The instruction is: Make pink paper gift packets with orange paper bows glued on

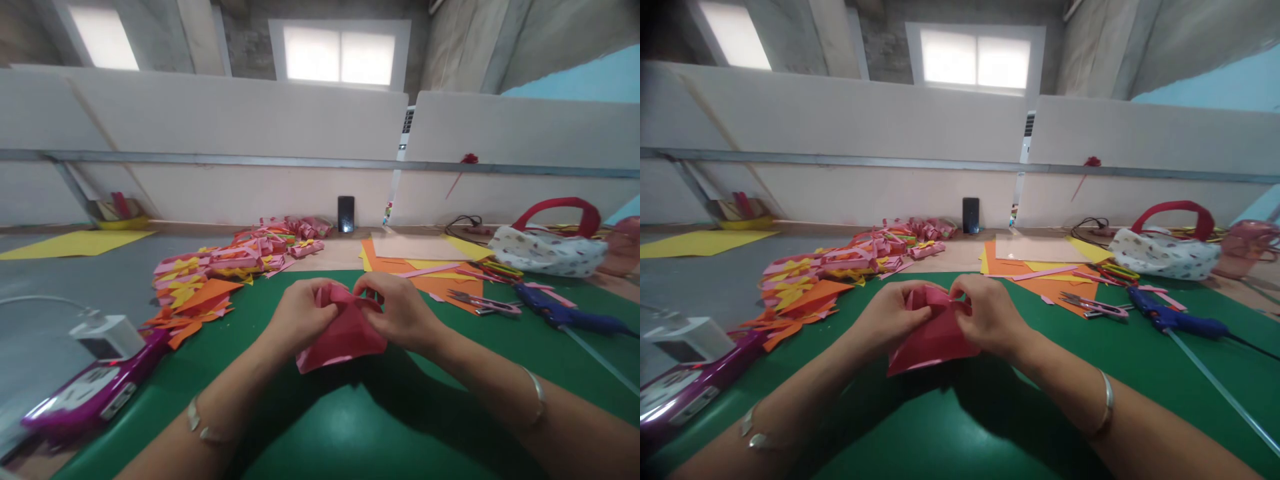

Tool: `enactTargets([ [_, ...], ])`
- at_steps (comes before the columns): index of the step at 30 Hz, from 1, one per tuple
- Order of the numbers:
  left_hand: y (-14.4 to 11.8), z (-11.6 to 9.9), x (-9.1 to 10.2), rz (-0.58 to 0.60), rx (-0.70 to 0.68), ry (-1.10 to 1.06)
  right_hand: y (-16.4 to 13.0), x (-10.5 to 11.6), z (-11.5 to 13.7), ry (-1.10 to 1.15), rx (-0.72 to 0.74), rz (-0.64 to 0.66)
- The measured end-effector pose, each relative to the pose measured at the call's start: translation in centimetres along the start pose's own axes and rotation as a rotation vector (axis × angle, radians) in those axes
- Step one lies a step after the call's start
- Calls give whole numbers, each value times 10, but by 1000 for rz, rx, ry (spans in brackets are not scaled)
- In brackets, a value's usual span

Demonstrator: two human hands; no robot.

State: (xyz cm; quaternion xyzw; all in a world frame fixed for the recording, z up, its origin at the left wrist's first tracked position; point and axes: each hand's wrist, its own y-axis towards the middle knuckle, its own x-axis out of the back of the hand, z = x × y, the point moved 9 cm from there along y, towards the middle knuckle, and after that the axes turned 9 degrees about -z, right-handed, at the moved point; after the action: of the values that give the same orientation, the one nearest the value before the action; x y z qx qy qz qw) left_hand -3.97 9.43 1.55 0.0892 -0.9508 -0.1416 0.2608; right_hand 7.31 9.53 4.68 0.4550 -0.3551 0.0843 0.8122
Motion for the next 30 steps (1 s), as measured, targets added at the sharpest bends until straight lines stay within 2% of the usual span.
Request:
enactTargets([
  [4, -4, -9, 0, -8, -54, 81, -2, 1, -6, -42, -52, -63],
  [10, -4, -15, 15, -183, -153, 338, -5, -2, -4, -23, -56, -61],
  [14, -1, -5, 22, -187, -39, 237, -3, -9, -9, 298, -181, 72],
  [16, 0, -3, 23, -164, 15, 94, -1, -9, -17, 436, -286, 74],
  [18, 0, -7, 23, -149, 12, -28, 2, -7, -25, 490, -346, 48],
  [20, -1, -14, 25, -166, -39, -41, 3, -9, -27, 510, -356, 83],
  [23, -2, -24, 31, -239, -140, 76, 2, -13, -25, 529, -353, 141],
  [26, -4, -28, 36, -298, -192, 160, 2, -12, -20, 542, -336, 119],
  [30, -6, -34, 35, -321, -279, 247, 1, -14, -15, 530, -300, 122],
])
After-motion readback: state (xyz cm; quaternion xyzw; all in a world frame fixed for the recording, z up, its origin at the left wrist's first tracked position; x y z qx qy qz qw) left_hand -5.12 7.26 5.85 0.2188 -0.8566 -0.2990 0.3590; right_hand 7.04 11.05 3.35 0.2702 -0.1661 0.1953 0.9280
